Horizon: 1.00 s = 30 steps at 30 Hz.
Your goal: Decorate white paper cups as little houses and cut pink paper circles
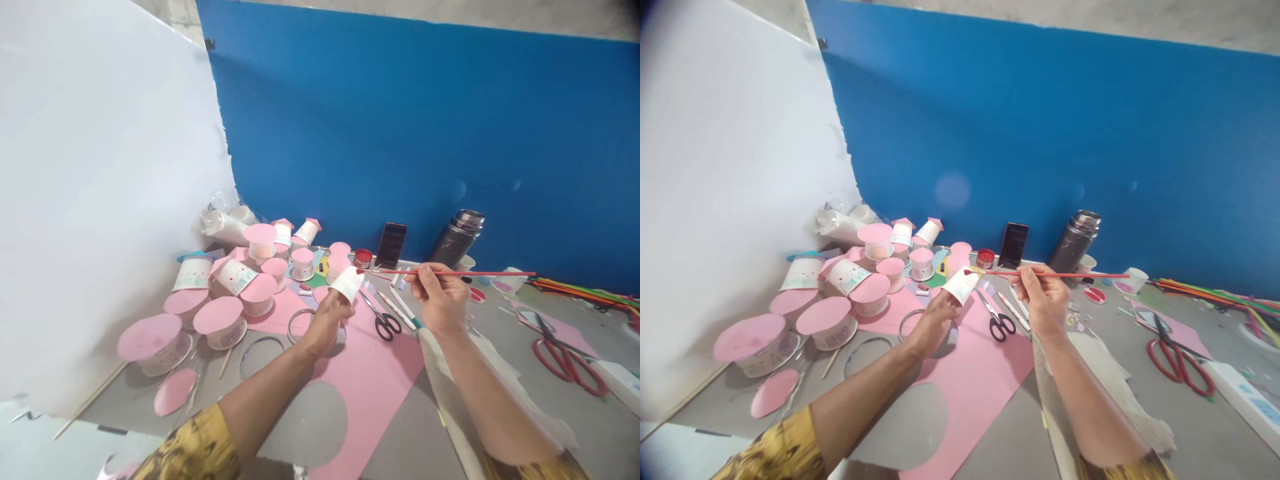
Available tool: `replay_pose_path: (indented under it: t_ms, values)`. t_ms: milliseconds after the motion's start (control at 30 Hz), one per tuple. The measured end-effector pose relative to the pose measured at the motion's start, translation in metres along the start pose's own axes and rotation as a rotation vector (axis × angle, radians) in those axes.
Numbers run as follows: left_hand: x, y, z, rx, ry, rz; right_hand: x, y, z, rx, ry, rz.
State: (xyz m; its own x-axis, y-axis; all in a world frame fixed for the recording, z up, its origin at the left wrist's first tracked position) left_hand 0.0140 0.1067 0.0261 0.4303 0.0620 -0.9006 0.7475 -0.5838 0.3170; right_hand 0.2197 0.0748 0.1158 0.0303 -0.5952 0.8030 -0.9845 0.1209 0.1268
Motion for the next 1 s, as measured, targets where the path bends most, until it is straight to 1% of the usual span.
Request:
replay_pose_path:
  t_ms: [33,100,200,333,500,600,800,900,1000]
  values:
    - [-0.002,-0.001,-0.003,-0.011,0.031,0.157,0.001,0.000,0.001,0.006,-0.002,0.033]
    - [-0.001,-0.002,-0.005,-0.039,0.043,0.353,0.002,0.003,0.003,0.034,-0.008,0.127]
    - [0.005,-0.005,-0.004,-0.091,-0.003,0.533,0.005,0.009,0.006,0.083,-0.033,0.250]
    - [0.012,-0.003,-0.002,-0.102,-0.040,0.700,0.005,0.009,0.007,0.098,-0.061,0.296]
    - [0.013,0.000,-0.002,-0.103,-0.054,0.739,0.002,0.010,0.006,0.123,-0.052,0.310]
    - [0.014,-0.001,-0.001,-0.101,-0.049,0.725,0.001,0.011,0.007,0.146,-0.046,0.326]
    - [0.020,-0.003,0.001,-0.111,-0.074,0.669,-0.002,0.010,0.008,0.147,-0.021,0.334]
    - [0.019,-0.003,0.002,-0.128,-0.072,0.636,0.000,0.014,0.009,0.172,-0.029,0.330]
    - [0.018,0.000,0.002,-0.116,-0.076,0.630,0.005,0.014,0.009,0.152,-0.048,0.362]
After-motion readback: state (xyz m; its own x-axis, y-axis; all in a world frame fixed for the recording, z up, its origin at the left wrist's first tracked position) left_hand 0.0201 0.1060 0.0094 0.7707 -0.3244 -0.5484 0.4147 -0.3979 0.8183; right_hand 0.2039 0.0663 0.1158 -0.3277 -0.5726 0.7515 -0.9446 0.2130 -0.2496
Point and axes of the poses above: each hand's wrist, its own z-axis away from the middle knuckle, its own y-axis out of the palm, x = y × z, the point moved 10 cm from there along -z, towards the middle knuckle, and after that the axes turned 13 degrees about x, right-handed, at the moved point
